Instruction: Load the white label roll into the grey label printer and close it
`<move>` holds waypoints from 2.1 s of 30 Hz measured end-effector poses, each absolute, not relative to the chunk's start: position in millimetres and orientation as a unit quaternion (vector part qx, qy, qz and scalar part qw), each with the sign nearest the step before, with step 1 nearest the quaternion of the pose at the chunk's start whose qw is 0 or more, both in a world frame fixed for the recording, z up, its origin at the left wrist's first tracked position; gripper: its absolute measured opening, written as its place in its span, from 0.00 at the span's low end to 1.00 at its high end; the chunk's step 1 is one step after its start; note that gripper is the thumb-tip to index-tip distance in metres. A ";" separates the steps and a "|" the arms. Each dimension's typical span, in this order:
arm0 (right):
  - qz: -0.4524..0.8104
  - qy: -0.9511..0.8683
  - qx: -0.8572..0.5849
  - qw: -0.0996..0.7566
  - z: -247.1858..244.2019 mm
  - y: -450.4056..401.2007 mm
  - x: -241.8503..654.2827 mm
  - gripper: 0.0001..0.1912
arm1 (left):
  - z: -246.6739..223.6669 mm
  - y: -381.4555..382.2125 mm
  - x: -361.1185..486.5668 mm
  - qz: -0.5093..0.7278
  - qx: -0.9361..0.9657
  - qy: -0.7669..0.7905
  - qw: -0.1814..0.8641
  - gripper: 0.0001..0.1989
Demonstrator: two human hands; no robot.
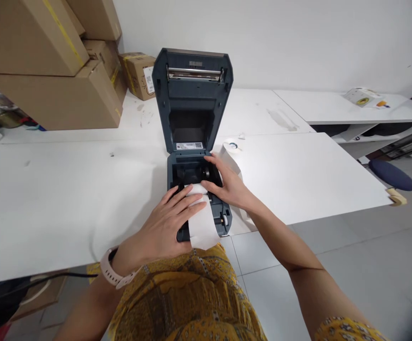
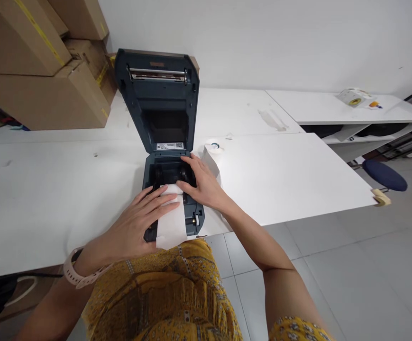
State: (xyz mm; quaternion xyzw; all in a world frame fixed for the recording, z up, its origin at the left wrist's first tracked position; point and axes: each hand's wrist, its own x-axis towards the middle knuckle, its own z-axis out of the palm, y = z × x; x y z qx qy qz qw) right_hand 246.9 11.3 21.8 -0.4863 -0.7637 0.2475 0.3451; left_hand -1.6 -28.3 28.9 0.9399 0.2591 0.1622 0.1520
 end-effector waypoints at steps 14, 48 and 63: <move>0.364 -0.762 -0.450 0.290 30.2 7.4 258.7 0.44 | 21.7 -26.7 -2.8 0.183 0.936 0.255 0.159 0.36; 0.129 -0.826 -0.442 0.325 40.9 -24.9 238.7 0.25 | 28.6 -28.9 -5.3 0.188 0.939 0.244 0.154 0.34; 0.129 -0.890 -0.357 0.251 31.2 -65.3 227.5 0.17 | 23.1 7.3 4.6 0.391 0.708 0.470 0.355 0.22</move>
